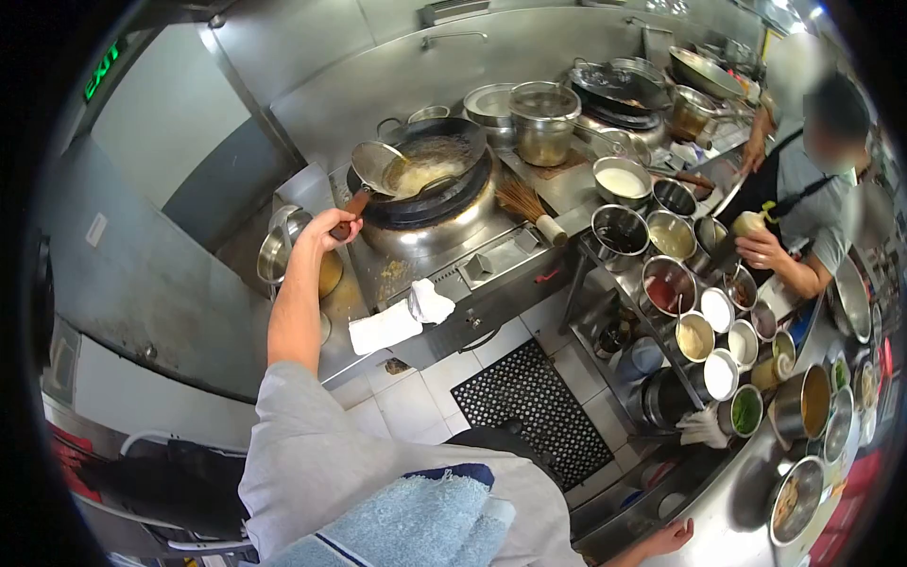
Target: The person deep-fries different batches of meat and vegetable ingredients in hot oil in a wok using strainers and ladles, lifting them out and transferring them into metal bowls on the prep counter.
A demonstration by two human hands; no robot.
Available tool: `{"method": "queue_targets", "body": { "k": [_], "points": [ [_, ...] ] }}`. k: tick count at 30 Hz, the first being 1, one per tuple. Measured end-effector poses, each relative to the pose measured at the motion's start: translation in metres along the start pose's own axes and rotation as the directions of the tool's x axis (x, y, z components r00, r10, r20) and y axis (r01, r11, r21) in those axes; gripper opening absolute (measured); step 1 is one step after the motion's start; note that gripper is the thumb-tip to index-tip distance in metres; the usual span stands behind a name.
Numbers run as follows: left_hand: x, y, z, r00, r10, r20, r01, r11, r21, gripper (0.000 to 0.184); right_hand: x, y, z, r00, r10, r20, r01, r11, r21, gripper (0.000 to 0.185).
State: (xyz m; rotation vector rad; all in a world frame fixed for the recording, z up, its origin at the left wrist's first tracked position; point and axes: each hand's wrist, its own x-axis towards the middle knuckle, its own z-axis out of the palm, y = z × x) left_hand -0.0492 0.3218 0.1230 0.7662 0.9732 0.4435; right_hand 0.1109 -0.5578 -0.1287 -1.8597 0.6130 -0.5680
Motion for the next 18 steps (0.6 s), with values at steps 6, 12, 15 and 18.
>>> {"method": "queue_targets", "body": {
  "k": [6,12,15,18],
  "points": [
    [0.001,-0.004,0.001,0.986,-0.023,0.166,0.047,0.989,-0.143,0.015,-0.025,-0.025,0.056,0.899,0.066,0.433,-0.079,0.997,0.011,0.032],
    [0.010,-0.044,0.028,0.989,0.144,0.038,-0.142,0.989,-0.048,0.007,-0.126,-0.086,0.196,0.358,0.023,0.933,-0.062,0.998,-0.001,0.035],
    [0.019,-0.078,0.039,0.921,0.385,-0.054,-0.378,0.920,0.107,0.009,-0.178,-0.168,0.264,0.013,-0.146,0.989,0.099,0.985,0.144,0.039],
    [0.004,-0.087,0.038,0.879,0.470,-0.075,-0.443,0.866,0.233,0.021,-0.190,-0.277,0.327,-0.097,-0.437,0.894,0.135,0.884,0.447,0.035]
  ]
}}
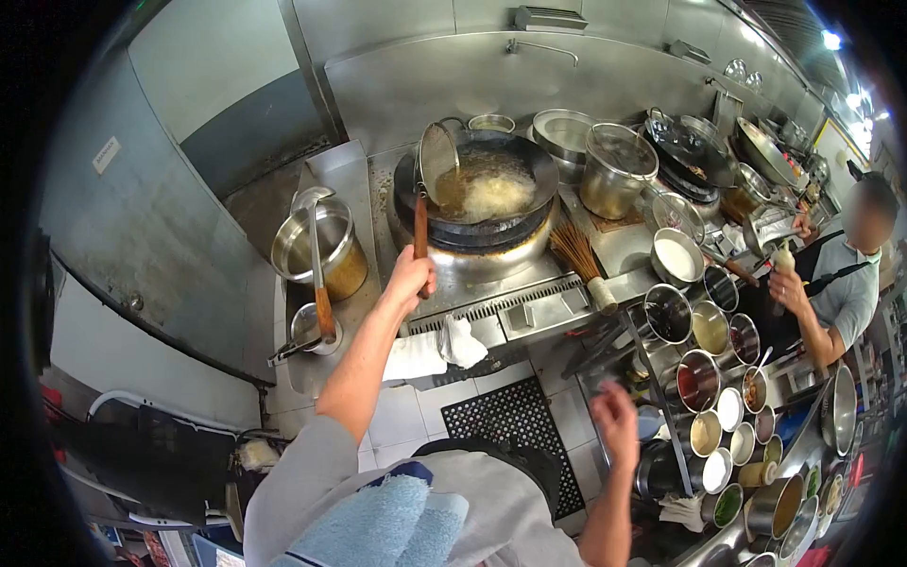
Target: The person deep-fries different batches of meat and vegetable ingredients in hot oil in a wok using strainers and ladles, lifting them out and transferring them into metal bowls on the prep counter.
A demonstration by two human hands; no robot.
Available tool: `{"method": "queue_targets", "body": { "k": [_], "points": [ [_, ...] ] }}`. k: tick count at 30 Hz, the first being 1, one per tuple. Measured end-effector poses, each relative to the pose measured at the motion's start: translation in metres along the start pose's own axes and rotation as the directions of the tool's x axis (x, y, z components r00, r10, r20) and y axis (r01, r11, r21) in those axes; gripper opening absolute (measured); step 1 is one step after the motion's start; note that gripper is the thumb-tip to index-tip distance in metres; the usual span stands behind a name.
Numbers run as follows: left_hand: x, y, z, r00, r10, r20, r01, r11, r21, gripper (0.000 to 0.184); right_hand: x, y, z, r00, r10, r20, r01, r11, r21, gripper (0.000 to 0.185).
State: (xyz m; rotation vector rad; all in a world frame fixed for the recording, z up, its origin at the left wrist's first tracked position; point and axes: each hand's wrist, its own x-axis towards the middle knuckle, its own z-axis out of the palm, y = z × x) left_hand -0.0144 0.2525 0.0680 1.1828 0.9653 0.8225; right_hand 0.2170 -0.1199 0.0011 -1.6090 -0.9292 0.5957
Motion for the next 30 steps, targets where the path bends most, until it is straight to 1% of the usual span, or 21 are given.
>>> {"method": "queue_targets", "body": {
  "k": [1,2,3,4,6,7,8,9,11,12,13,14,15,17,18,19,23,24,27,28,30],
  "points": [
    [-0.001,-0.001,-0.005,1.000,0.008,-0.022,-0.008,0.999,0.034,0.021,0.034,-0.032,-0.014,0.999,-0.033,0.026,0.033,0.999,0.011,0.032],
    [-0.002,0.000,-0.011,0.999,0.019,-0.046,-0.016,0.998,0.065,0.022,0.070,-0.053,-0.028,0.976,-0.204,-0.081,0.182,0.958,-0.222,0.028],
    [-0.003,0.001,-0.015,0.997,0.028,-0.072,-0.021,0.995,0.098,0.022,0.107,-0.062,-0.046,0.958,-0.226,-0.176,0.205,0.970,-0.131,0.026],
    [-0.009,0.007,-0.016,0.995,0.035,-0.096,-0.023,0.992,0.125,0.024,0.152,-0.057,-0.080,0.933,-0.339,-0.118,0.319,0.934,-0.159,0.025],
    [-0.008,0.010,-0.019,0.995,0.039,-0.097,-0.030,0.996,0.086,0.024,0.240,-0.067,-0.124,0.831,-0.509,-0.227,0.355,0.798,-0.487,0.025],
    [-0.009,0.010,-0.019,0.994,0.035,-0.101,-0.028,0.997,0.070,0.024,0.280,-0.065,-0.146,0.771,-0.598,-0.217,0.346,0.681,-0.645,0.027],
    [-0.012,0.013,-0.016,0.994,0.016,-0.110,-0.012,0.999,0.035,0.024,0.314,-0.071,-0.163,0.690,-0.717,-0.097,0.306,0.410,-0.859,0.028],
    [-0.013,0.015,-0.011,0.992,-0.019,-0.125,0.018,1.000,-0.011,0.025,0.342,-0.066,-0.174,0.738,-0.658,-0.146,0.228,0.447,-0.865,0.037],
    [-0.014,0.018,0.000,0.985,-0.087,-0.149,0.073,0.992,-0.101,0.025,0.423,-0.017,-0.217,0.946,-0.240,-0.218,-0.044,0.572,-0.819,0.050],
    [-0.014,0.019,0.006,0.985,-0.095,-0.143,0.078,0.989,-0.124,0.025,0.435,-0.014,-0.212,0.976,0.036,-0.216,-0.154,0.812,-0.562,0.052],
    [-0.014,0.020,0.011,0.985,-0.105,-0.135,0.085,0.985,-0.147,0.024,0.444,-0.008,-0.207,0.948,0.299,-0.112,-0.319,0.914,-0.251,0.055],
    [-0.014,0.021,0.017,0.986,-0.114,-0.126,0.092,0.981,-0.170,0.024,0.451,-0.002,-0.201,0.861,0.503,0.075,-0.507,0.860,0.057,0.058],
    [-0.014,0.022,0.023,0.985,-0.127,-0.120,0.105,0.979,-0.174,0.023,0.452,0.000,-0.183,0.876,0.431,0.217,-0.469,0.866,0.174,0.040],
    [-0.012,0.027,0.031,0.982,-0.152,-0.110,0.130,0.974,-0.183,0.022,0.469,0.019,-0.163,0.805,0.312,0.504,-0.548,0.716,0.433,0.020],
    [-0.009,0.029,0.034,0.984,-0.160,-0.084,0.141,0.971,-0.194,0.021,0.468,0.017,-0.149,0.821,0.287,0.494,-0.539,0.675,0.503,0.014],
    [-0.006,0.032,0.036,0.984,-0.167,-0.057,0.152,0.967,-0.204,0.020,0.462,0.010,-0.129,0.836,0.264,0.480,-0.527,0.630,0.571,0.008],
    [0.003,0.041,0.041,0.967,-0.254,-0.009,0.240,0.925,-0.293,0.019,0.408,-0.056,-0.069,0.945,0.165,0.283,-0.264,0.897,0.356,0.029],
    [0.005,0.043,0.041,0.964,-0.266,0.006,0.255,0.918,-0.303,0.018,0.407,-0.056,-0.061,0.934,0.155,0.322,-0.269,0.898,0.348,0.043],
    [0.010,0.048,0.043,0.959,-0.267,0.094,0.283,0.900,-0.331,0.015,0.393,-0.066,-0.039,0.910,0.088,0.406,-0.152,0.980,0.128,0.043],
    [0.011,0.048,0.042,0.954,-0.280,0.106,0.300,0.889,-0.347,0.014,0.391,-0.060,-0.028,0.939,-0.014,0.343,0.038,0.997,-0.063,0.045],
    [0.014,0.049,0.040,0.944,-0.299,0.136,0.329,0.865,-0.378,0.012,0.384,-0.045,0.001,0.924,-0.259,0.281,0.360,0.836,-0.413,0.047]
  ]
}}
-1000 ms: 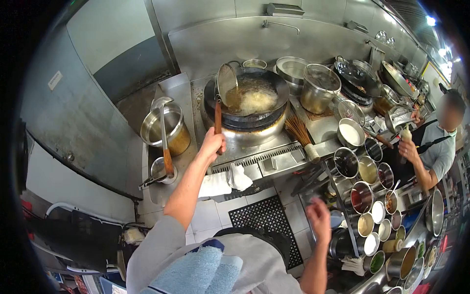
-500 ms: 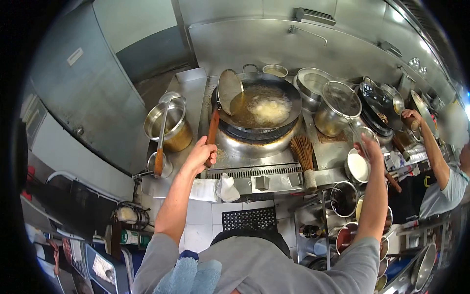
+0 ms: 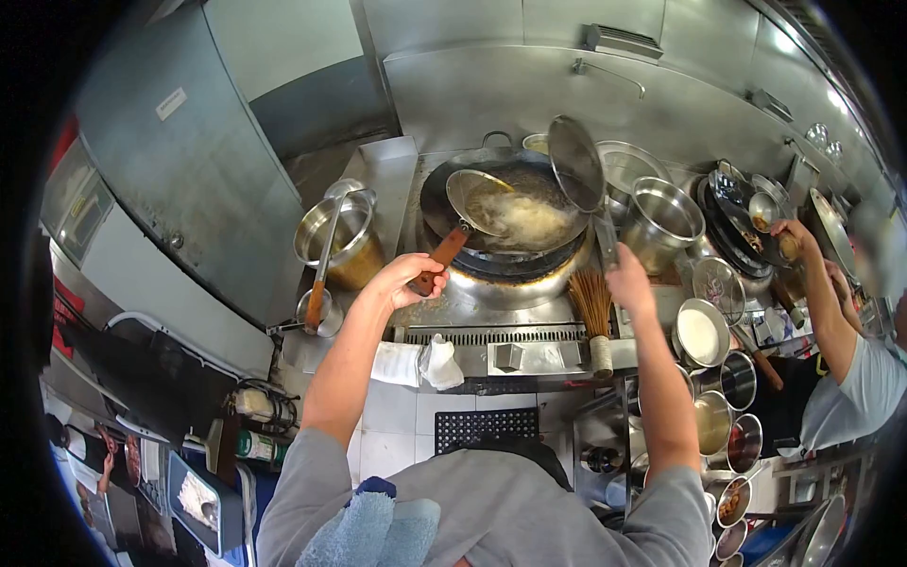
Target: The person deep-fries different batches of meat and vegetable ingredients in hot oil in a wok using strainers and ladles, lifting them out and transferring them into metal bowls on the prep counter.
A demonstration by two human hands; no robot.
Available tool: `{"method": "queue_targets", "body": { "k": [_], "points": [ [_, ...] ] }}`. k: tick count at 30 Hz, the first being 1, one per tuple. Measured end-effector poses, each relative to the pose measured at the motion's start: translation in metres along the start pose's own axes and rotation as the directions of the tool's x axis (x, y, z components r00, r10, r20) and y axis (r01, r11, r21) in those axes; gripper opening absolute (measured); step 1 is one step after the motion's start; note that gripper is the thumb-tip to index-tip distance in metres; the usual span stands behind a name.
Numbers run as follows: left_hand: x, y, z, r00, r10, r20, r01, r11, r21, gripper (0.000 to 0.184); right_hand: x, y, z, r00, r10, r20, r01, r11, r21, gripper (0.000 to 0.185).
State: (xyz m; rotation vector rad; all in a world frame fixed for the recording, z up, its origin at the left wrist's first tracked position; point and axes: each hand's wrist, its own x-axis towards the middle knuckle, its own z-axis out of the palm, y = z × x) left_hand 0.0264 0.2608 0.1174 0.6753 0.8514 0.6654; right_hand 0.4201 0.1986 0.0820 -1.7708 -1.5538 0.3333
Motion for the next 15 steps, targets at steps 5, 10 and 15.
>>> {"method": "queue_targets", "body": {
  "k": [5,10,15],
  "points": [
    [-0.002,0.000,0.003,0.994,-0.067,0.088,0.079,0.987,-0.139,0.017,-0.026,-0.037,0.050,0.996,0.084,-0.020,-0.085,0.995,-0.048,0.050],
    [0.008,0.006,-0.003,0.987,-0.092,0.134,0.126,0.952,-0.278,0.019,-0.043,-0.078,0.077,0.947,0.295,0.125,-0.318,0.914,0.254,0.060],
    [-0.016,-0.007,0.009,0.985,0.026,0.169,0.012,0.976,-0.218,0.015,-0.052,-0.114,0.073,0.960,0.239,0.145,-0.269,0.931,0.247,0.058]
  ]
}}
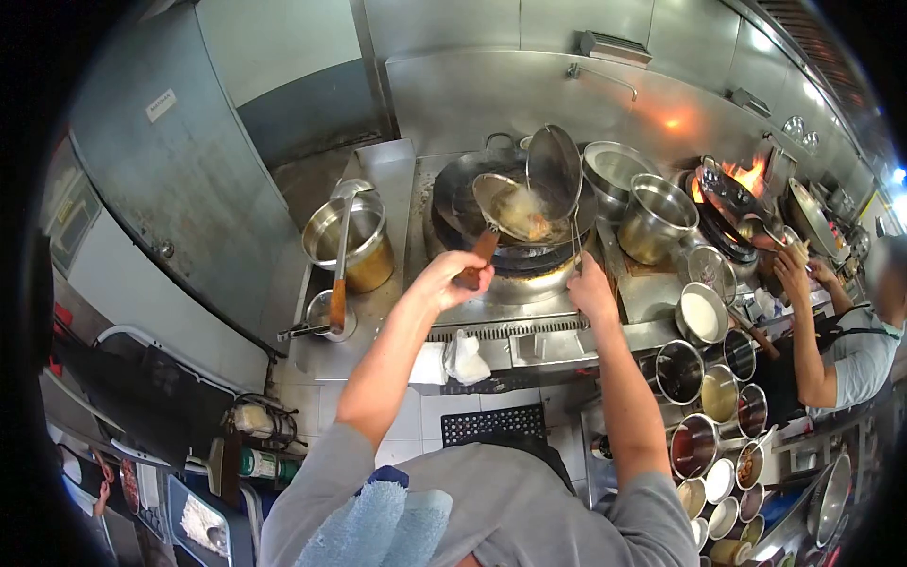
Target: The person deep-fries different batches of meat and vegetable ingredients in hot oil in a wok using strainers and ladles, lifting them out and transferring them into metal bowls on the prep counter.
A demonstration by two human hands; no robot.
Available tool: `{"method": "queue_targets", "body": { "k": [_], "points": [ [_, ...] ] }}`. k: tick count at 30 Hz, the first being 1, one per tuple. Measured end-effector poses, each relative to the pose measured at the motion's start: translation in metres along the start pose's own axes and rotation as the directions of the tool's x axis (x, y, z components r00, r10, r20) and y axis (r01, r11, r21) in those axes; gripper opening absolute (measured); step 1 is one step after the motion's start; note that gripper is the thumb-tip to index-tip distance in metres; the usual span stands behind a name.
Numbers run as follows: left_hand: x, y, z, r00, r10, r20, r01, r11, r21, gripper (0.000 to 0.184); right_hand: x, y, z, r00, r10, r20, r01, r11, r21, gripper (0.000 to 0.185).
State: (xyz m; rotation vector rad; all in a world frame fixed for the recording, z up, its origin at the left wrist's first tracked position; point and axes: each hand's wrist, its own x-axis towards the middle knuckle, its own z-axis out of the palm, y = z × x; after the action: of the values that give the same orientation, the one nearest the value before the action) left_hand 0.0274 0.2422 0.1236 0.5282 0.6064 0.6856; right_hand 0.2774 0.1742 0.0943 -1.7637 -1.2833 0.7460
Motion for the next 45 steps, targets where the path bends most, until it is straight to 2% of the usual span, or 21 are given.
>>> {"method": "queue_targets", "body": {
  "k": [2,4,8,10,11,12,14,16,18,19,22,23,25,26,28,32,34,37,41,43,45],
  "points": [
    [0.025,-0.001,-0.023,0.999,-0.046,0.001,0.046,0.992,-0.119,0.015,-0.011,-0.011,0.005,0.999,0.001,0.054,-0.003,0.999,0.037,0.057],
    [0.012,-0.001,-0.016,1.000,-0.027,0.006,0.028,0.991,-0.131,0.015,-0.012,-0.013,0.009,0.999,-0.006,0.037,0.003,0.996,0.086,0.056],
    [-0.004,0.008,-0.034,0.999,-0.026,0.043,0.033,0.987,-0.157,0.014,-0.028,-0.019,0.009,0.995,-0.059,-0.086,0.052,0.996,-0.079,0.048],
    [-0.011,0.020,-0.035,0.999,-0.037,0.005,0.038,0.998,-0.044,0.011,-0.045,-0.039,0.002,0.995,-0.045,-0.094,0.031,0.990,-0.137,0.047],
    [-0.019,0.014,-0.034,0.998,0.062,0.025,-0.067,0.960,0.272,0.007,-0.026,0.001,0.000,0.967,-0.219,-0.130,0.183,0.952,-0.246,0.047],
    [-0.026,0.008,-0.030,0.997,0.070,0.023,-0.073,0.976,0.205,0.005,-0.025,-0.003,-0.006,0.967,-0.217,-0.134,0.178,0.951,-0.254,0.047],
    [-0.014,0.009,-0.047,0.993,0.110,0.053,-0.120,0.958,0.261,0.005,-0.032,-0.001,-0.007,0.975,-0.184,-0.121,0.150,0.957,-0.249,0.046],
    [-0.005,0.006,-0.064,0.997,0.077,0.001,-0.076,0.975,0.208,0.008,-0.050,-0.009,-0.007,0.994,-0.088,-0.059,0.073,0.973,-0.217,0.046],
    [-0.018,0.008,-0.043,0.994,0.099,-0.055,-0.094,0.991,0.096,0.009,-0.047,-0.034,-0.018,1.000,0.007,0.013,-0.004,0.984,-0.175,0.047],
    [-0.018,0.010,-0.040,0.994,0.100,-0.038,-0.100,0.995,0.024,0.007,-0.040,-0.023,-0.018,1.000,0.003,-0.007,-0.004,0.998,-0.060,0.048],
    [-0.008,0.012,-0.047,0.998,0.070,0.005,-0.069,0.994,-0.089,0.012,-0.036,-0.009,-0.028,0.996,-0.077,-0.048,0.066,0.976,-0.207,0.049],
    [-0.005,0.009,-0.048,0.997,0.073,-0.017,-0.074,0.994,-0.074,0.012,-0.036,-0.012,-0.035,1.000,-0.019,-0.025,0.014,0.981,-0.192,0.049],
    [-0.011,0.013,-0.035,0.992,0.103,-0.070,-0.110,0.989,-0.100,0.013,-0.021,0.005,-0.048,0.991,-0.129,-0.045,0.115,0.964,-0.238,0.048],
    [-0.014,0.010,-0.035,0.988,0.109,-0.106,-0.121,0.986,-0.113,0.013,-0.021,0.019,-0.049,0.992,-0.122,-0.036,0.111,0.967,-0.230,0.048],
    [-0.013,0.013,-0.041,0.987,0.137,-0.089,-0.131,0.989,0.070,0.008,-0.035,0.021,-0.051,0.998,-0.064,-0.008,0.062,0.979,-0.194,0.048],
    [-0.014,0.000,-0.037,0.974,0.223,-0.038,-0.206,0.944,0.258,0.005,-0.022,0.004,-0.065,0.999,-0.029,0.015,0.031,0.991,-0.134,0.049],
    [-0.017,0.000,-0.037,0.969,0.225,-0.097,-0.155,0.870,0.468,0.003,-0.017,0.003,-0.068,0.999,-0.018,0.045,0.024,0.992,-0.124,0.049],
    [-0.017,-0.008,-0.032,0.916,0.343,-0.207,-0.149,0.772,0.618,0.012,-0.013,0.004,-0.071,0.998,-0.055,0.031,0.059,0.988,-0.145,0.049],
    [0.001,-0.010,-0.045,0.882,0.427,-0.198,-0.162,0.671,0.723,0.020,-0.007,-0.002,-0.071,1.000,-0.023,-0.005,0.022,0.982,-0.189,0.049],
    [0.009,-0.013,-0.038,0.876,0.449,-0.176,-0.171,0.632,0.756,0.020,0.008,0.009,-0.061,0.995,-0.076,-0.072,0.058,0.973,-0.223,0.042],
    [0.019,-0.013,-0.027,0.910,0.364,-0.197,-0.128,0.700,0.702,0.021,0.026,0.018,-0.049,0.996,-0.054,-0.068,0.040,0.979,-0.197,0.035]
  ]
}}
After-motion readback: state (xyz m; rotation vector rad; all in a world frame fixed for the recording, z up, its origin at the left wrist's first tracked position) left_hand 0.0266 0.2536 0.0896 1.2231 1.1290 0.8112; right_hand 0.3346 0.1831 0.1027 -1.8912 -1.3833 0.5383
